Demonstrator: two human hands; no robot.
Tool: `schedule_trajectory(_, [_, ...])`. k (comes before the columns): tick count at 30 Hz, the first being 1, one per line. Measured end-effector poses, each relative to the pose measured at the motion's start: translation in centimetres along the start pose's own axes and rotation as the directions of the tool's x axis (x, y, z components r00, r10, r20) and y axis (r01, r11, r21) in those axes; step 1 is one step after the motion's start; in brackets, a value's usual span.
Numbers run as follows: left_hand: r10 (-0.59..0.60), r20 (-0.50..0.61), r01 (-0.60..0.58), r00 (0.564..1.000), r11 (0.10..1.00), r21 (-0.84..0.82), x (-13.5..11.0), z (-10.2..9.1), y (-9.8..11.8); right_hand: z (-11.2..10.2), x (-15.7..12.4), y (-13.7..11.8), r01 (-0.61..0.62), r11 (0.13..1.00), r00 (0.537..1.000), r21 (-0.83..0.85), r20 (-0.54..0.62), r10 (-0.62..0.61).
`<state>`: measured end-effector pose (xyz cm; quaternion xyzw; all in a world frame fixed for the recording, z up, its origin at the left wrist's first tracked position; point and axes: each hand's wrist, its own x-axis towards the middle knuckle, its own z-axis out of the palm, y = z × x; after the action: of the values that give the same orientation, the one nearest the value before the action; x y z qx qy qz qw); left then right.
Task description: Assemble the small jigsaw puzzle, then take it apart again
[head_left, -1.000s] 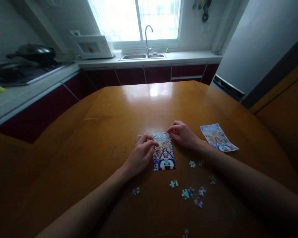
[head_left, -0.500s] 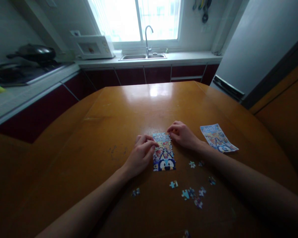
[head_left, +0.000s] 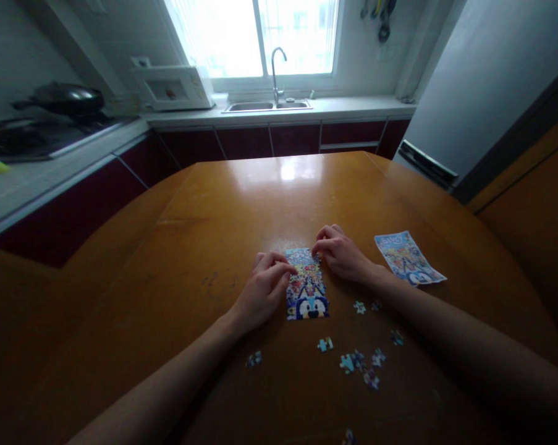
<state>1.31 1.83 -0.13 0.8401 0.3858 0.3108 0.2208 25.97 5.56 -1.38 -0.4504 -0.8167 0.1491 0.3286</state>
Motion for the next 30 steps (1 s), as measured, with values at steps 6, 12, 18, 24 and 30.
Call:
schedule_trajectory(6, [-0.014, 0.009, 0.014, 1.000, 1.000, -0.004, 0.1, 0.0, 0.1, 0.1, -0.1, -0.1, -0.007, 1.000, 1.000, -0.019, -0.002, 0.007])
schedule_trajectory(12, [0.003, 0.004, -0.003, 1.000, 1.000, 0.009, 0.0, 0.0, 0.0, -1.0, 0.4, -0.1, -0.029, 0.999, 0.997, 0.026, -0.066, 0.031])
schedule_trajectory(18, [-0.009, 0.007, 0.009, 1.000, 1.000, -0.001, 0.1, 0.0, 0.1, -6.2, 1.1, -0.9, -0.054, 0.998, 0.976, -0.012, -0.213, 0.050])
schedule_trajectory(24, [-0.005, 0.008, 0.005, 1.000, 1.000, -0.004, 0.0, -0.1, 0.0, -6.9, -3.1, -0.9, -0.138, 0.982, 0.990, -0.129, -0.014, 0.137])
schedule_trajectory(30, [-0.004, 0.012, 0.004, 1.000, 1.000, 0.006, 0.0, 0.0, -0.1, -5.0, -7.1, -0.9, -0.261, 0.944, 0.961, -0.202, 0.033, 0.273])
